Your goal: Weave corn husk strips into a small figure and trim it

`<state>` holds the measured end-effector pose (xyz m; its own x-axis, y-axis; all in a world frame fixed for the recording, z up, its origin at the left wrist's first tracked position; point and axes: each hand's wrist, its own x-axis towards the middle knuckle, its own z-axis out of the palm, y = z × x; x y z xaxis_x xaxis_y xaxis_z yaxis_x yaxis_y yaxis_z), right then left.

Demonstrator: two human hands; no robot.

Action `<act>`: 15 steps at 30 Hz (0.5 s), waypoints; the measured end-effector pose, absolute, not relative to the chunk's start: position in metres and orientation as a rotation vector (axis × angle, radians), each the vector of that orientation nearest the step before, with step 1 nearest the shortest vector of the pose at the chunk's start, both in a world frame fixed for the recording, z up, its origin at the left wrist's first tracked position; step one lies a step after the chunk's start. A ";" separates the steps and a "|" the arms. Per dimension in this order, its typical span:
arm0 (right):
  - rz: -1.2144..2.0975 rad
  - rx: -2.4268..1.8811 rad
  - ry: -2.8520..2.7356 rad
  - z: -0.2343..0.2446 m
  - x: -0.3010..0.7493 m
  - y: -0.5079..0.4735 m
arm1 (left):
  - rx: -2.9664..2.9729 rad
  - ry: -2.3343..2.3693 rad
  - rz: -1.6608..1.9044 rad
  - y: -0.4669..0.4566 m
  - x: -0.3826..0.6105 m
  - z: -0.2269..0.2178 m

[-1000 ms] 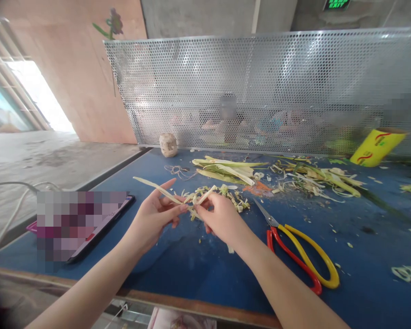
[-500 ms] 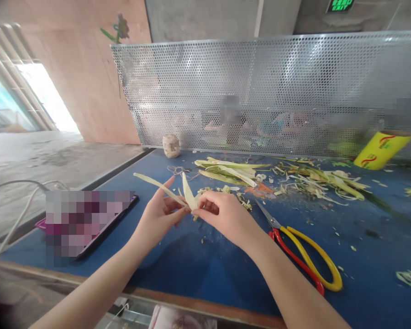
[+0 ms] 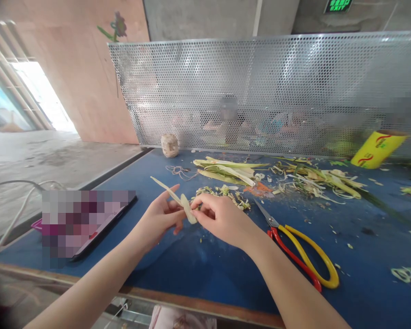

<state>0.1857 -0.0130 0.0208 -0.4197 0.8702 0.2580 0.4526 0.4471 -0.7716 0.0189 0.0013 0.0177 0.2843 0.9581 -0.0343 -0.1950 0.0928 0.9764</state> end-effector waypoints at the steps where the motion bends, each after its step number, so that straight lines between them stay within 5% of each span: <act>1: 0.875 -1.085 -2.013 0.020 0.186 -0.013 | 1.100 0.879 1.051 0.001 0.019 0.018; 7: 1.004 -1.009 -1.939 0.019 0.186 -0.013 | 1.012 0.866 1.084 0.003 0.018 0.020; 15: 0.470 -1.068 -1.948 0.019 0.184 -0.011 | 1.097 0.853 1.093 0.003 0.018 0.015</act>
